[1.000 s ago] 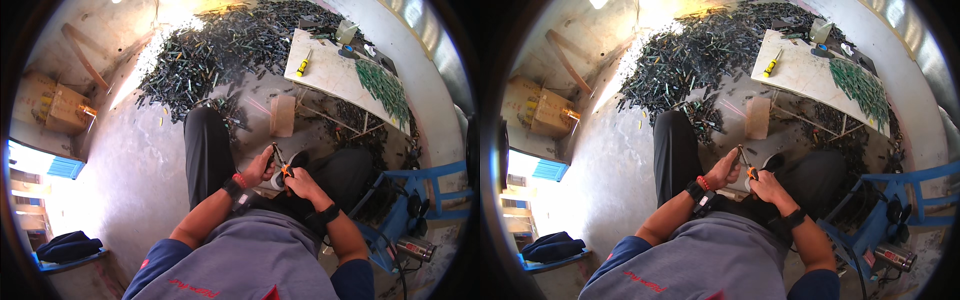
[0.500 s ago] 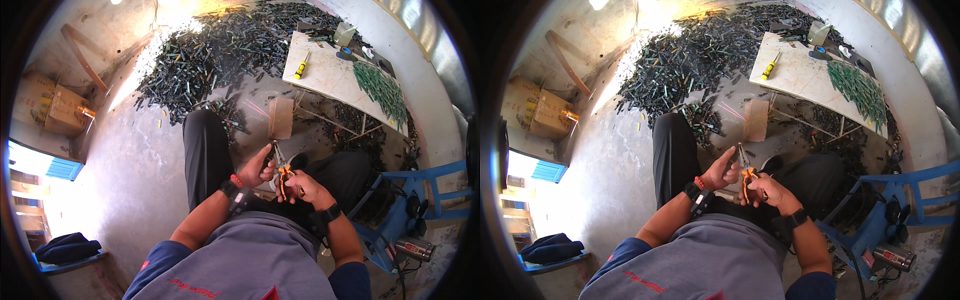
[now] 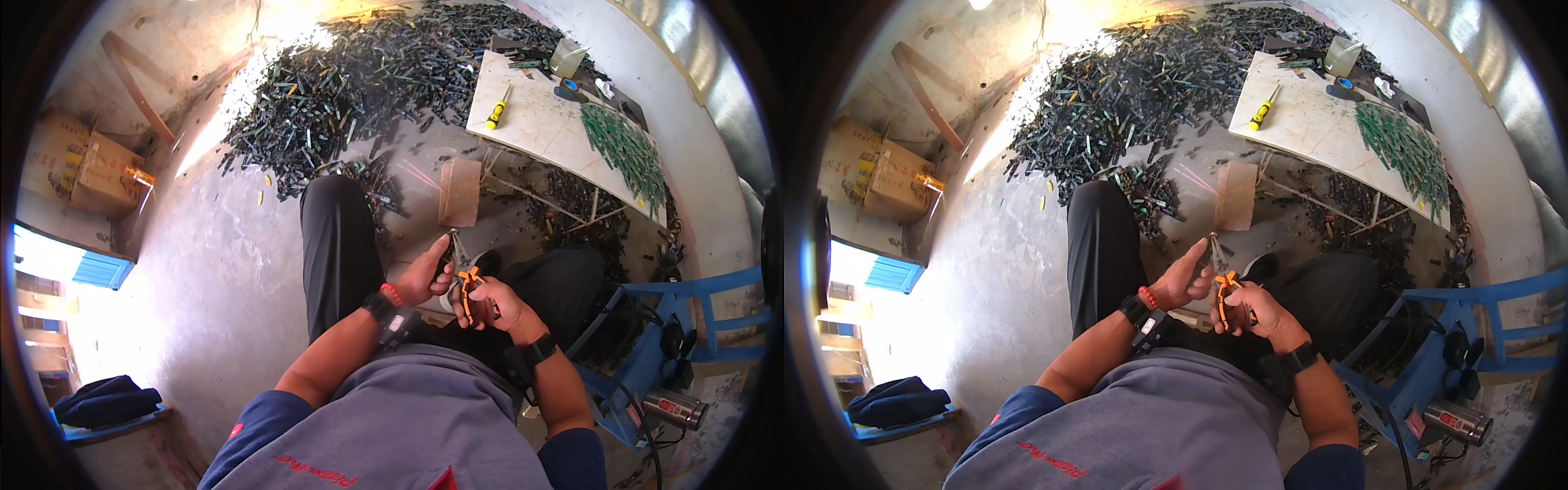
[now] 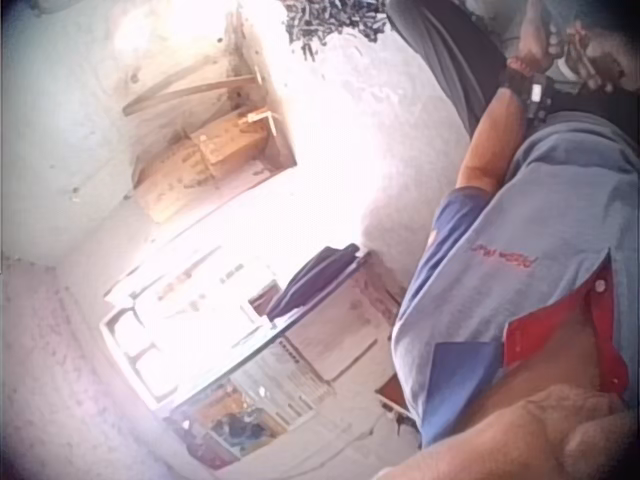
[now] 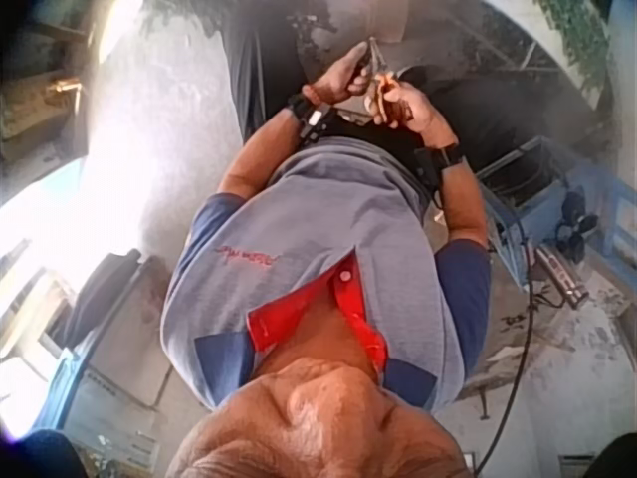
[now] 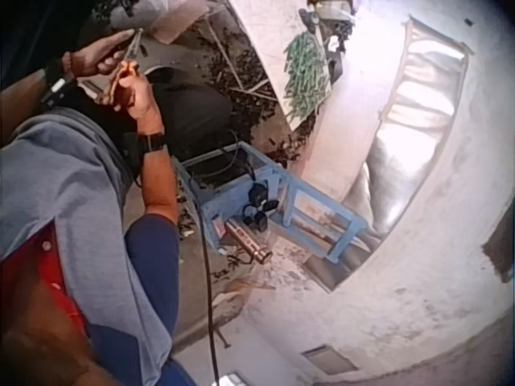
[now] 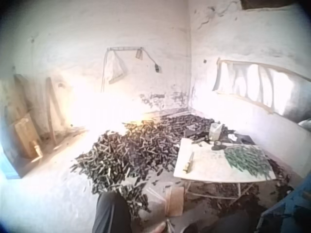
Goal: The person sits on the floor and uses a screwdriver to pry components off a green circuit board. They then use pliers to pull and strip wires from the board, dropping the removed parts onto a large pile of debris on the floor.
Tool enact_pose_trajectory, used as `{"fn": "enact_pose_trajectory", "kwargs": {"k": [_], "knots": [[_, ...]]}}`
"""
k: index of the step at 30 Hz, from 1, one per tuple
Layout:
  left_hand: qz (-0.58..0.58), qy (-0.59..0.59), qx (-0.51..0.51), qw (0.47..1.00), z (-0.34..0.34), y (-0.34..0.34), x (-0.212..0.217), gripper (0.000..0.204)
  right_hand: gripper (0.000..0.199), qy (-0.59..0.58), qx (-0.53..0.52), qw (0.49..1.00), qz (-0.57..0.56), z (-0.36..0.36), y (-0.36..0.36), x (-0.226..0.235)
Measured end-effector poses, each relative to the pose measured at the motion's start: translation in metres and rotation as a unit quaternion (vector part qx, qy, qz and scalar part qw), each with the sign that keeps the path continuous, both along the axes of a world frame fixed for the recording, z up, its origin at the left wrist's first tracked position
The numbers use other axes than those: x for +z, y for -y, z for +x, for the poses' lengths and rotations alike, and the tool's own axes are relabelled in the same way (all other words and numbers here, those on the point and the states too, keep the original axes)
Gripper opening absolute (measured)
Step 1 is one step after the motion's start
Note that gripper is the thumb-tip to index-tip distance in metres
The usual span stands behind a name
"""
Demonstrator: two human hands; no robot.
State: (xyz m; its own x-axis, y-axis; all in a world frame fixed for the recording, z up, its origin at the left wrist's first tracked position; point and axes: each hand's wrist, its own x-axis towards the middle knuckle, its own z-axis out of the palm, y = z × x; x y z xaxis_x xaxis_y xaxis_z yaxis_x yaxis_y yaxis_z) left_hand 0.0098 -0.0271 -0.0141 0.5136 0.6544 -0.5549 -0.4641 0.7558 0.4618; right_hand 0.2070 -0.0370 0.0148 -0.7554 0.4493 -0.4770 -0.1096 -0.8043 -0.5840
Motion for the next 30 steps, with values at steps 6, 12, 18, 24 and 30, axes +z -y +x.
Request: {"fn": "enact_pose_trajectory", "kwargs": {"k": [6,12,18,24,30], "knots": [[0.003,0.000,0.005,1.000,0.000,0.000,0.003,0.055,0.034,-0.070,-0.031,0.994,-0.078,-0.002,0.001,-0.005],[0.006,0.027,0.004,1.000,-0.002,0.000,0.004,0.054,0.035,-0.081,-0.051,0.986,-0.134,-0.002,0.001,-0.006],[0.018,0.021,0.004,1.000,-0.002,0.000,0.008,0.054,0.035,-0.092,-0.087,0.982,-0.138,-0.005,0.002,0.000],[0.026,0.020,-0.006,0.999,-0.002,0.000,0.004,0.054,0.030,-0.027,-0.080,0.993,-0.080,-0.007,0.002,0.008],[0.045,-0.001,-0.007,0.999,-0.002,0.001,-0.003,0.055,0.022,0.147,0.000,0.984,0.098,-0.007,-0.001,0.014]]}}
